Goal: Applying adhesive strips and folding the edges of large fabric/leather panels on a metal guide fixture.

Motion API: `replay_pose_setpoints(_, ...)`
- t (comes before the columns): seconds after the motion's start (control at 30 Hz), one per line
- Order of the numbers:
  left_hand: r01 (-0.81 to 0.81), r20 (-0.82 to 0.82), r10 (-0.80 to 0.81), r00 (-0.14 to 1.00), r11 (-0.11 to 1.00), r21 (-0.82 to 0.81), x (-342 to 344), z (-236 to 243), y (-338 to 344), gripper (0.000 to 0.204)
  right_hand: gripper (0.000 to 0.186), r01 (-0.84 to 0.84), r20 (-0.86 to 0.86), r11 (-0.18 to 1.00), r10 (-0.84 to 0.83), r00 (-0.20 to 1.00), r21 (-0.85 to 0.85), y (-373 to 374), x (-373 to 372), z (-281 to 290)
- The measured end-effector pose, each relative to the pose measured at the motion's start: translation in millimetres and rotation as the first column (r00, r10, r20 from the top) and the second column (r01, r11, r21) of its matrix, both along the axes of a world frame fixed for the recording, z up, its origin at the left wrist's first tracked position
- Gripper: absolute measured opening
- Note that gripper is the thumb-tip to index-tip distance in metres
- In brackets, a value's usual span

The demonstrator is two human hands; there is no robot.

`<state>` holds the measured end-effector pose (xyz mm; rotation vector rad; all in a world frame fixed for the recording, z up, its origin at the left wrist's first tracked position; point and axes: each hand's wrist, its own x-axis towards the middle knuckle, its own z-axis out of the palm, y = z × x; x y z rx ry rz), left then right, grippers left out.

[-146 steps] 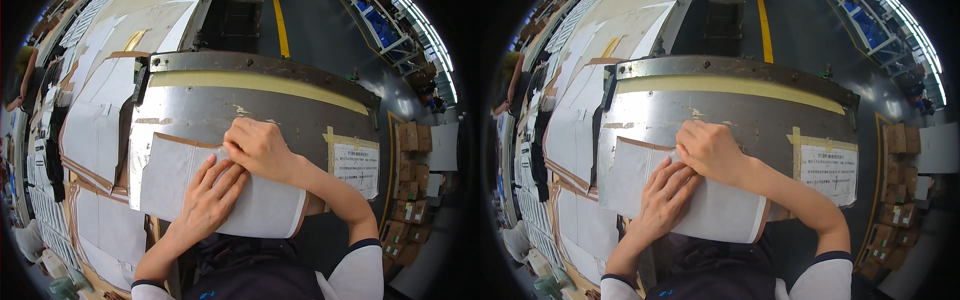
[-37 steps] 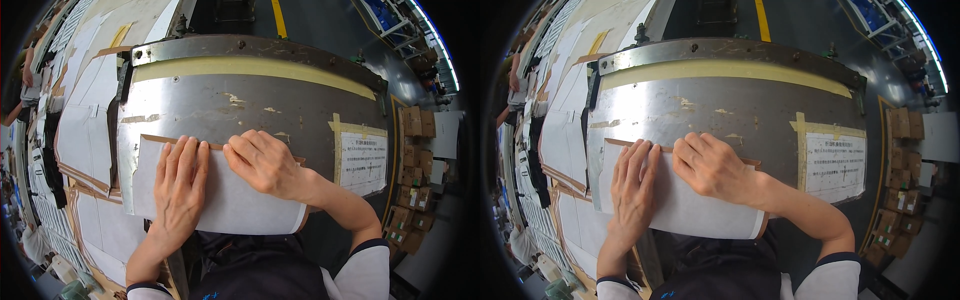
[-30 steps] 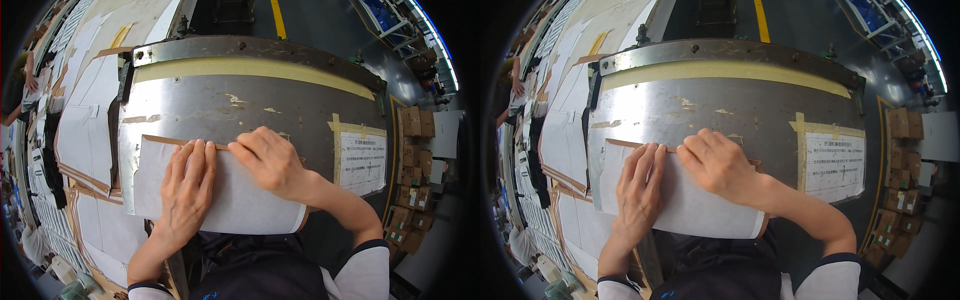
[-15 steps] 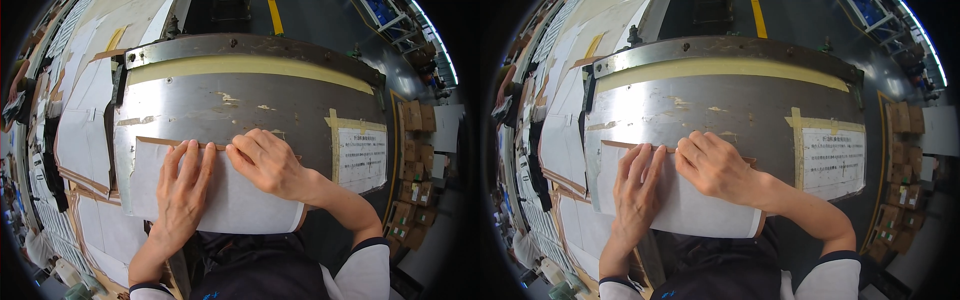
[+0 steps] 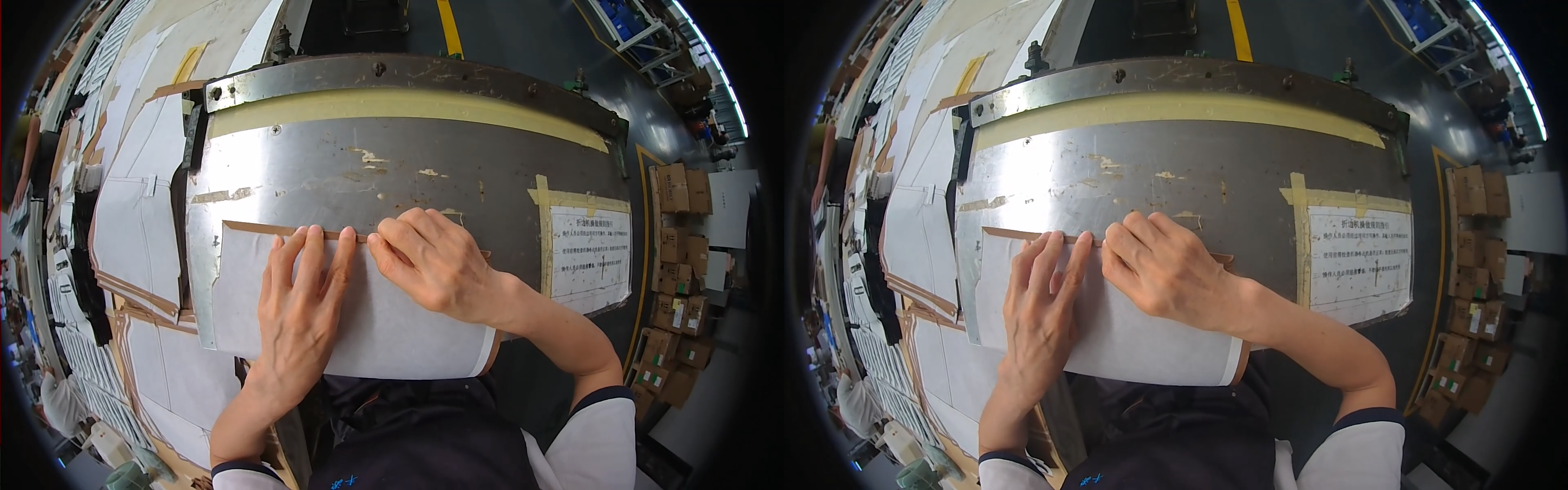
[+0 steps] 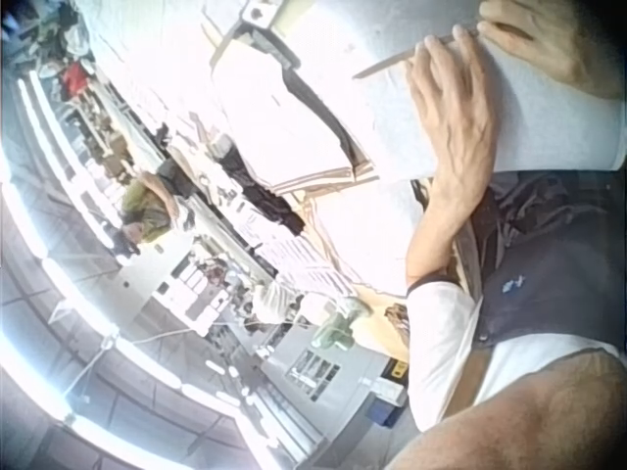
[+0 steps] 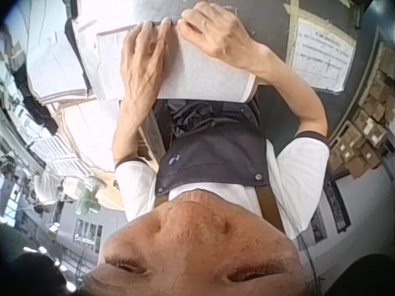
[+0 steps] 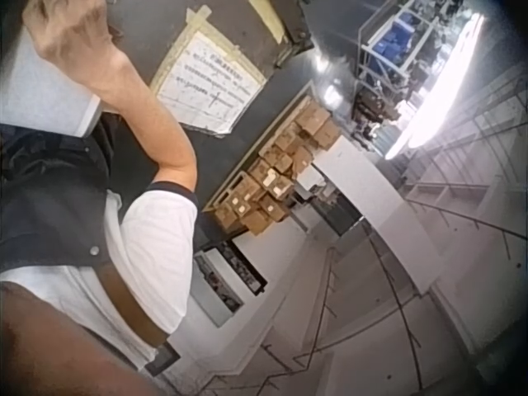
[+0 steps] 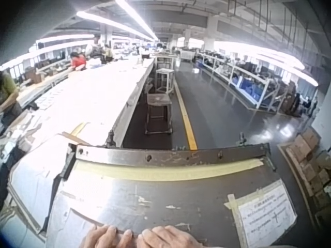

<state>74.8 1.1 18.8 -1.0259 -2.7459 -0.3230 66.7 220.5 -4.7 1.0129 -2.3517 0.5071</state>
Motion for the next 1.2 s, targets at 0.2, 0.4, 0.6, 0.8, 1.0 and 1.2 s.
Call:
replay_pose_setpoints(0.2,-0.041,-0.034,0.040,0.999,0.999,-0.011,3,-1,3,0.070,0.022,0.017,-0.011,1.000,-0.017,1.000,0.020,1,1,1)
replay_pose_setpoints(0.4,0.043,-0.021,-0.043,0.999,0.999,-0.005,0,0,2,0.056,0.025,0.015,-0.027,1.000,-0.014,1.000,0.015,0,2,1)
replay_pose_setpoints(0.6,0.043,-0.001,-0.043,0.999,0.999,0.012,1,-1,2,0.055,0.030,0.093,0.138,0.993,-0.082,0.987,-0.074,6,8,4)
replay_pose_setpoints(0.8,0.020,0.005,-0.020,1.000,1.000,-0.005,1,0,3,0.052,0.018,0.050,-0.015,0.999,-0.050,0.999,-0.013,6,5,1)
replay_pose_setpoints(1.0,0.029,-0.050,-0.031,0.998,0.999,-0.036,1,2,5,0.053,0.016,0.038,-0.025,0.999,-0.039,0.999,-0.012,6,6,2)
replay_pose_setpoints(1.2,0.041,-0.059,-0.044,0.997,0.998,-0.052,3,5,10,0.054,0.017,0.038,-0.037,0.999,-0.038,0.999,0.007,6,6,2)
